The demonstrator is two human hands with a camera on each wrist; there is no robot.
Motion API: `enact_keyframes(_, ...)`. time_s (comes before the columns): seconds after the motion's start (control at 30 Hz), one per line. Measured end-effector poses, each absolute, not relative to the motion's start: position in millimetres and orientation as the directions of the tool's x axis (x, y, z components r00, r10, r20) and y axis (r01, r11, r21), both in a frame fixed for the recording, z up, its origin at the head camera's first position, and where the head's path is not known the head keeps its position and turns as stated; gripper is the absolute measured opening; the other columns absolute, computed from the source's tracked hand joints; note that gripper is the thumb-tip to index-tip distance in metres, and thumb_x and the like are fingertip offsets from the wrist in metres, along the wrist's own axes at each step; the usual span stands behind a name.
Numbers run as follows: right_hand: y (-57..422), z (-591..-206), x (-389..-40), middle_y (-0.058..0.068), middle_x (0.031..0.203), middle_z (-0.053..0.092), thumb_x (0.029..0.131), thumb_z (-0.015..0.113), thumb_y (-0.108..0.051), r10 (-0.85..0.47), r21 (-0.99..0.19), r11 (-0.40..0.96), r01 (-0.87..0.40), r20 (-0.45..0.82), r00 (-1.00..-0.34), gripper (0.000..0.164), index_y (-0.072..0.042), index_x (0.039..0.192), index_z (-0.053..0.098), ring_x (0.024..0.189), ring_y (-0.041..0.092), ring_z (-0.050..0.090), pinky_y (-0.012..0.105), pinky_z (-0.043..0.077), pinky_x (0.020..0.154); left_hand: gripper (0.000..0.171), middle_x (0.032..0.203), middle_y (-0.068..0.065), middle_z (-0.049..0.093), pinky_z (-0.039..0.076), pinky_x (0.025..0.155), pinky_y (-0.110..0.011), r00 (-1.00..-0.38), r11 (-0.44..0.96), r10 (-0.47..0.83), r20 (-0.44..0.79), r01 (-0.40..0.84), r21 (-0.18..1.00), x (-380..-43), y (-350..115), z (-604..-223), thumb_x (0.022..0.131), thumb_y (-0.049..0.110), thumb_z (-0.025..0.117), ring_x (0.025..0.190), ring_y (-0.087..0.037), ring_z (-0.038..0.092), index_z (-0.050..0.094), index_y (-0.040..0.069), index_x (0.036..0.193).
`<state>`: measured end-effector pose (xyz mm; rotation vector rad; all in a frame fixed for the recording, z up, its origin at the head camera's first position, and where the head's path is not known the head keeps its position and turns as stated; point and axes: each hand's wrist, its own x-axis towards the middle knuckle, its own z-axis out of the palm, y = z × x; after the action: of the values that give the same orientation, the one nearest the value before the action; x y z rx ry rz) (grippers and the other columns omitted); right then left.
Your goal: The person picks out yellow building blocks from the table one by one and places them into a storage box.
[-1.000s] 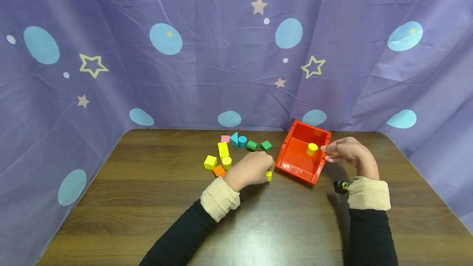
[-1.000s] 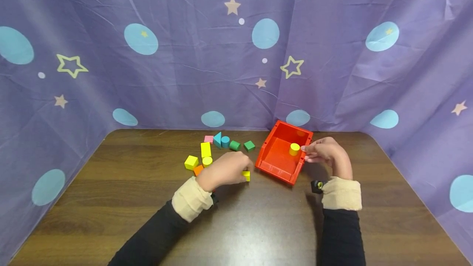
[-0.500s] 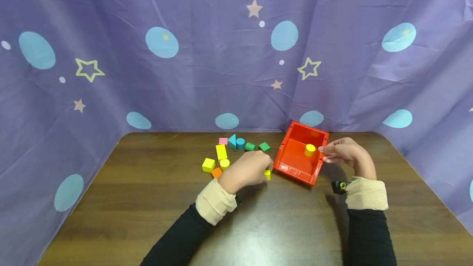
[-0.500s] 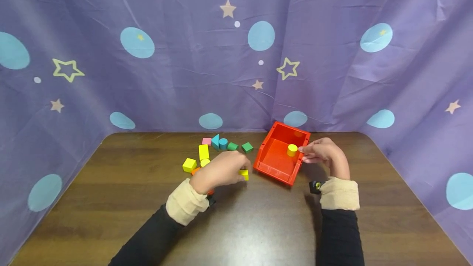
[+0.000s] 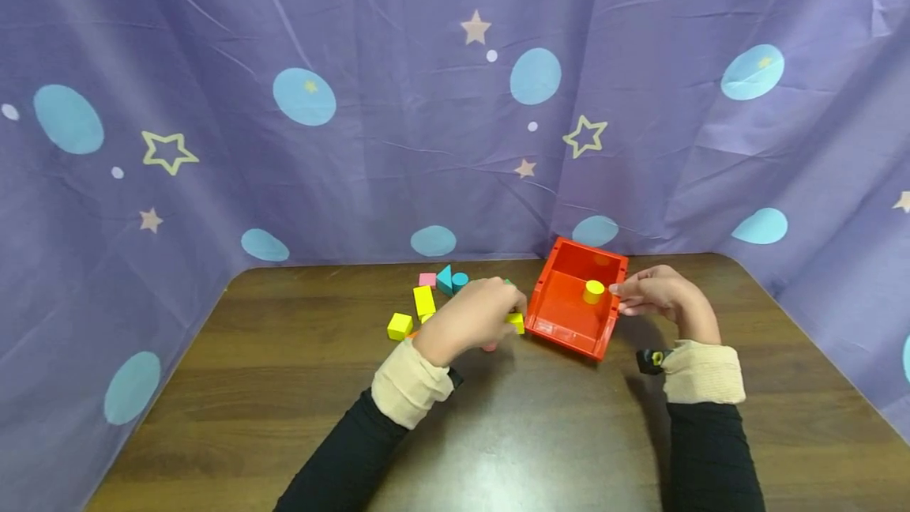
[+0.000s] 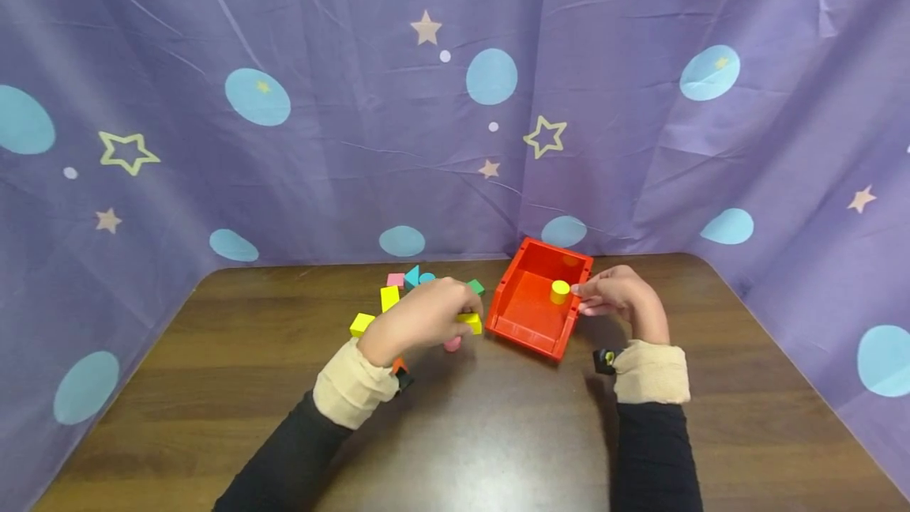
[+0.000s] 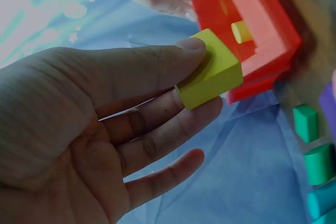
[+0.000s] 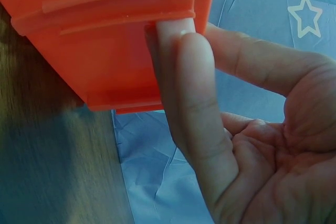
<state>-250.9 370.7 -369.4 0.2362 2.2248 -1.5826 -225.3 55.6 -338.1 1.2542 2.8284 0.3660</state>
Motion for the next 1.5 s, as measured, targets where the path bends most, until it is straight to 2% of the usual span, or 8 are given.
enact_keyframes(0.17,374,-369,-251,-0.003,0.078,0.07,0.1,0.063,-0.012,-0.097,-0.872,0.345,0.347,-0.401,-0.911,0.021,0.008,0.108,0.058,0.071,0.006,0.068,0.025,0.061,0.074,0.01,0.067,0.005,0.034,0.025,0.056,-0.022,-0.656,0.626,0.749,0.098,0.748,0.22,-228,66,-321,0.087,0.005,0.076,0.064,-0.01,0.037,0.069,0.01,0.082)
enact_keyframes(0.37,373,-371,-250,-0.004,0.078,0.071,0.099,0.064,-0.012,-0.097,-0.875,0.34,0.344,-0.396,-0.913,0.023,0.009,0.109,0.06,0.071,0.007,0.069,0.025,0.061,0.074,0.004,0.079,0.006,0.063,0.043,0.066,-0.02,-0.625,0.598,0.773,0.108,0.774,0.207,-230,80,-304,0.089,0.015,0.079,0.073,-0.01,0.053,0.076,0.012,0.091)
enact_keyframes(0.47,372,-371,-251,-0.003,0.077,0.069,0.1,0.064,-0.013,-0.09,-0.871,0.346,0.349,-0.402,-0.911,0.025,0.009,0.109,0.058,0.071,0.006,0.068,0.025,0.061,0.074,0.003,0.083,0.004,0.067,0.047,0.068,-0.022,-0.611,0.585,0.784,0.107,0.786,0.198,-233,89,-293,0.091,0.015,0.077,0.075,-0.011,0.056,0.076,0.013,0.092)
enact_keyframes(0.77,373,-371,-253,-0.003,0.075,0.071,0.1,0.064,-0.013,-0.076,-0.867,0.341,0.364,-0.411,-0.908,0.023,0.008,0.108,0.06,0.069,0.006,0.069,0.026,0.061,0.074,0.012,0.093,0.006,0.071,0.049,0.075,-0.022,-0.585,0.559,0.802,0.12,0.806,0.194,-241,116,-270,0.094,0.018,0.074,0.081,-0.01,0.059,0.077,0.014,0.105)
enact_keyframes(1.0,374,-373,-253,-0.003,0.076,0.072,0.099,0.064,-0.012,-0.087,-0.874,0.331,0.355,-0.403,-0.911,0.023,0.009,0.109,0.06,0.068,0.007,0.069,0.026,0.061,0.074,0.006,0.082,0.004,0.065,0.043,0.067,-0.02,-0.574,0.546,0.81,0.119,0.812,0.206,-253,133,-267,0.094,0.019,0.073,0.075,-0.01,0.054,0.076,0.014,0.097)
enact_keyframes(1.23,373,-372,-252,-0.003,0.075,0.069,0.099,0.065,-0.015,-0.08,-0.863,0.348,0.367,-0.417,-0.905,0.031,0.012,0.114,0.057,0.069,0.006,0.069,0.026,0.061,0.074,0.01,0.088,0.005,0.069,0.048,0.077,-0.021,-0.601,0.574,0.795,0.078,0.788,0.221,-267,148,-269,0.092,0.019,0.076,0.083,-0.01,0.059,0.078,0.015,0.101)
enact_keyframes(1.33,373,-371,-252,-0.003,0.075,0.069,0.099,0.066,-0.015,-0.075,-0.862,0.346,0.371,-0.419,-0.905,0.032,0.012,0.115,0.056,0.069,0.006,0.069,0.025,0.061,0.075,0.01,0.087,0.004,0.067,0.046,0.076,-0.021,-0.619,0.594,0.784,0.056,0.772,0.226,-275,155,-273,0.092,0.019,0.076,0.084,-0.011,0.057,0.078,0.014,0.1)
enact_keyframes(1.5,373,-370,-251,-0.002,0.074,0.07,0.099,0.066,-0.014,-0.073,-0.864,0.338,0.374,-0.42,-0.905,0.03,0.011,0.113,0.057,0.068,0.006,0.069,0.025,0.061,0.075,0.002,0.079,0.005,0.061,0.042,0.07,-0.02,-0.636,0.614,0.77,0.046,0.759,0.218,-286,165,-281,0.089,0.016,0.077,0.078,-0.011,0.053,0.076,0.015,0.089)
